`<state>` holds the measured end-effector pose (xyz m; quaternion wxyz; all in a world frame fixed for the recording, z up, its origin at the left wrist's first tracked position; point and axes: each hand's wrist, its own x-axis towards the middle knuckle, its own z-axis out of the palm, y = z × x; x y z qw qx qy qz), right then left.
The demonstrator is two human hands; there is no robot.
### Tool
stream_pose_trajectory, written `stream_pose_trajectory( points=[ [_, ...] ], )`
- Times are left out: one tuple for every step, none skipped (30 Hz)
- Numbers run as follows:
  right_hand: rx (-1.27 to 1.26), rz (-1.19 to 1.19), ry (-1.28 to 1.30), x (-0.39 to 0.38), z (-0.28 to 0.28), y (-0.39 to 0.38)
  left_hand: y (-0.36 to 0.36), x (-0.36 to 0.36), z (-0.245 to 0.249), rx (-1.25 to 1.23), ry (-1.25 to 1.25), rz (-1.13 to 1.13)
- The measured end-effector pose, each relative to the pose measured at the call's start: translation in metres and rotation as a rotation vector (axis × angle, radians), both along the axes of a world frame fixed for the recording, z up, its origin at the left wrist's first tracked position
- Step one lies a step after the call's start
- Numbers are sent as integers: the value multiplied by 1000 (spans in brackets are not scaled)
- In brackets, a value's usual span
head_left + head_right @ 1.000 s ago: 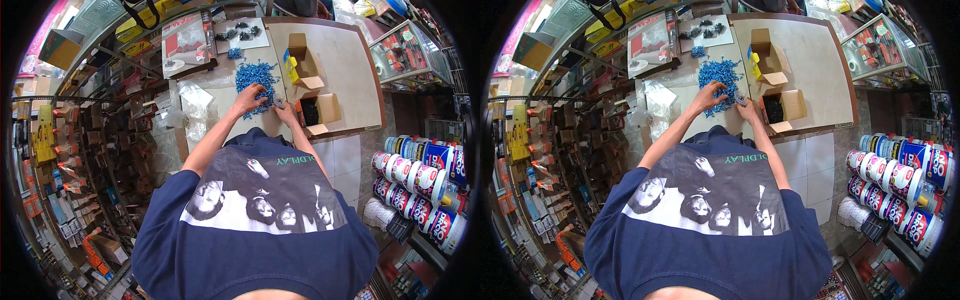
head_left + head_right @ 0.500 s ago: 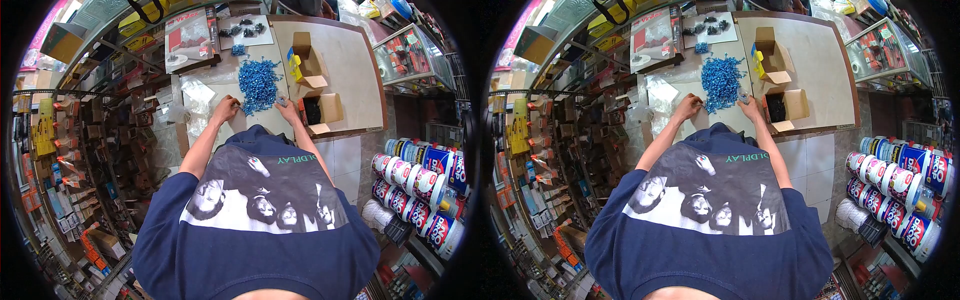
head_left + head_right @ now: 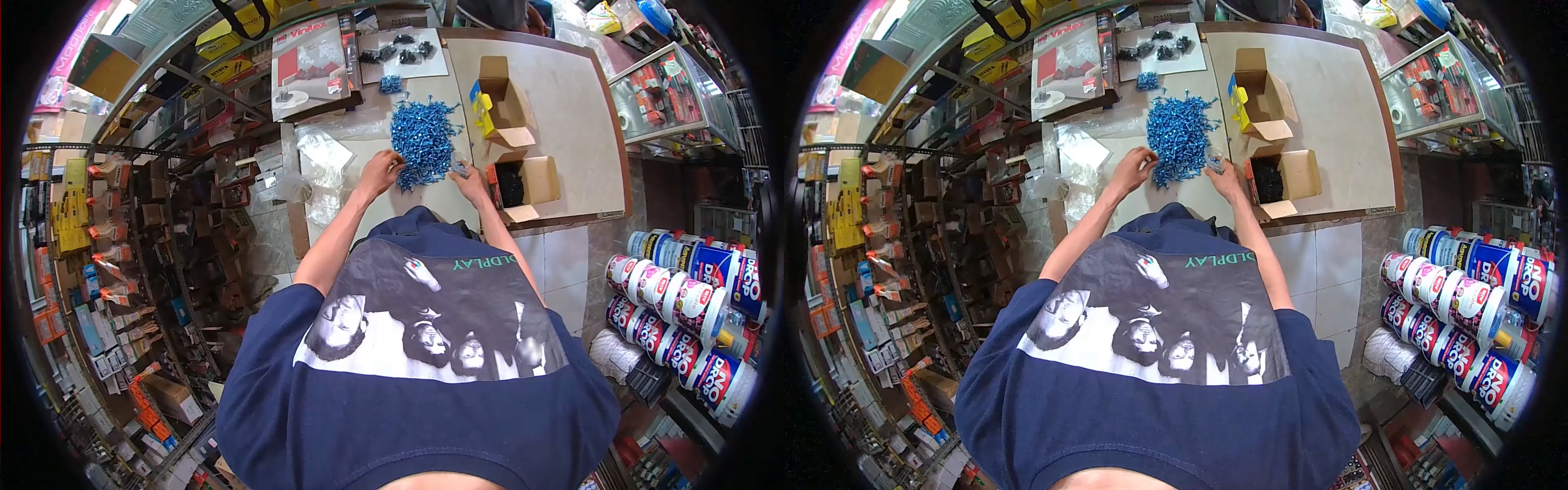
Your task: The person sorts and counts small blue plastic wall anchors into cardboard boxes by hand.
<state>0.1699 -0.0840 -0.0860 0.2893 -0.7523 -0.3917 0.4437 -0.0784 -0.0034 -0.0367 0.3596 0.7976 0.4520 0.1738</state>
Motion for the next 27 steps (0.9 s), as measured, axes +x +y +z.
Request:
stream_pose_trajectory(
  points=[
    [-1, 4, 3, -1, -1, 0, 5, 13, 9, 75, -70, -46],
    [-4, -4, 36, -1, -1, 1, 9, 26, 15, 150, -142, -93],
    [-7, -13, 67, 0, 0, 1, 12, 41, 22, 150, -143, -92],
    [-6, -15, 66, 1, -3, 1, 14, 56, 28, 209, -181, -137],
    [31, -16, 54, 1, -11, 1, 16, 68, 32, 268, -218, -183],
    [68, -18, 42, 2, -19, 0, 16, 78, 37, 269, -219, -188],
    [71, -24, 42, 2, -26, 0, 16, 87, 37, 260, -183, -260],
    [78, -21, 69, 3, -33, 0, 17, 93, 38, 251, -145, -333],
    [86, -19, 96, 4, -39, 0, 19, 97, 33, 282, -134, -382],
    [93, -16, 123, 3, -33, 0, 18, 97, 33, 284, -134, -390],
    [94, -23, 123, 3, -27, -1, 16, 95, 32, 244, -124, -359],
    [80, -20, 94, 3, -21, -2, 14, 92, 31, 204, -112, -327],
    [65, -14, 65, 0, -13, -2, 13, 85, 26, 203, -105, -295],
    [64, -15, 68, 0, -12, -2, 13, 76, 23, 201, -102, -296],
    [47, -16, 78, 1, -12, -2, 13, 65, 21, 154, -63, -247],
    [30, -15, 88, 2, -12, -1, 13, 54, 18, 108, -24, -197],
    [-12, -16, 41, 2, -13, 0, 12, 43, 11, 34, 32, -137],
    [-13, -12, 42, 1, -14, 0, 11, 31, 4, 33, 33, -133],
    [-5, -22, 28, 1, -12, 0, 10, 19, -9, 23, 63, -88],
    [4, -32, 13, 1, -9, 0, 8, 9, -16, 13, 92, -43],
    [3, -29, 13, 1, -6, 0, 6, 0, -24, 12, 92, -40],
    [24, -16, 41, 1, -6, -1, 4, -9, -28, -45, 117, -37],
    [46, -5, 69, 1, -5, -1, 2, -15, -32, -102, 142, -35],
    [45, -5, 69, 1, -5, 0, 0, -19, -36, -103, 141, -35],
    [46, 4, 63, 1, -9, 1, -2, -22, -37, -46, 122, -41],
    [47, 12, 57, 2, -14, 2, -3, -23, -39, 11, 102, -47],
    [46, 12, 56, 3, -17, 1, -4, -23, -41, 10, 101, -46]
  ],
)
